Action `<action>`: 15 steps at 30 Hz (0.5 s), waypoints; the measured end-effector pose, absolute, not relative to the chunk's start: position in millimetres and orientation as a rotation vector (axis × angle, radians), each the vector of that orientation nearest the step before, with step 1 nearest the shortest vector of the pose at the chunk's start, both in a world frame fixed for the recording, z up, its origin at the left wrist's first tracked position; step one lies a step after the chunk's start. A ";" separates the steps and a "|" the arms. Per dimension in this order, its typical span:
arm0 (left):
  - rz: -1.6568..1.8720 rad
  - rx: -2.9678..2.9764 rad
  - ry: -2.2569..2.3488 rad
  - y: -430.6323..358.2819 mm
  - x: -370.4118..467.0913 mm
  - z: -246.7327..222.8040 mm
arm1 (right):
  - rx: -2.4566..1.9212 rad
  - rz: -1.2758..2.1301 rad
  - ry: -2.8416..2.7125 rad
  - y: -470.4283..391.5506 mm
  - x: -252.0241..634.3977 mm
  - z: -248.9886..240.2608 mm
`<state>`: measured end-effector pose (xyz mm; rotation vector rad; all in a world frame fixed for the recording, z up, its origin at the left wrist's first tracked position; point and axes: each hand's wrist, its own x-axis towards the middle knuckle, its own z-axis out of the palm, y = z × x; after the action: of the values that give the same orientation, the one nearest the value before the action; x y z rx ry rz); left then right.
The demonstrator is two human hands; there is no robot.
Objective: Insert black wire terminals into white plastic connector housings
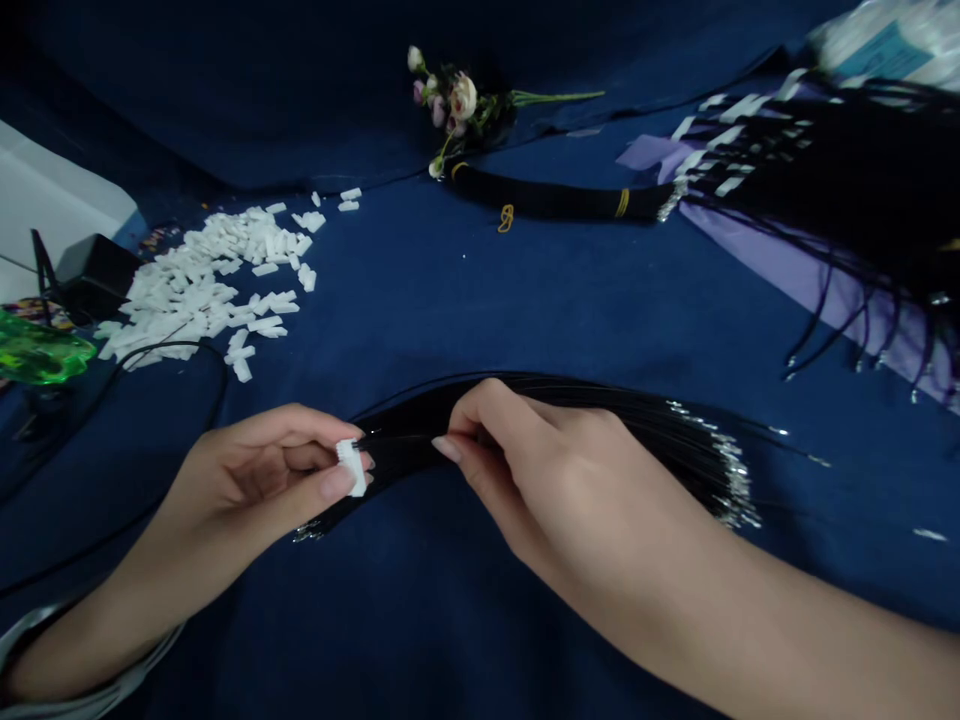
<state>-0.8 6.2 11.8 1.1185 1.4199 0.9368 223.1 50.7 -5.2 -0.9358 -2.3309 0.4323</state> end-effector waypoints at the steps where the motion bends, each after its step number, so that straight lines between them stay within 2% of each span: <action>1: 0.933 1.121 1.410 5.8 -0.6 12.0 | -0.931 0.407 -2.341 50.1 222.3 -6.3; 8: 0.867 1.076 1.406 2.0 5.9 12.8 | -0.774 0.469 -2.432 40.0 218.5 -10.3; 15: 0.791 1.079 1.356 -6.4 13.3 10.7 | -0.571 0.346 -2.484 34.1 213.8 -11.7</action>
<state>13.3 -6.4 10.7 1.0786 1.3561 0.7906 213.8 34.1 -11.7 -0.5712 -2.4836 0.3458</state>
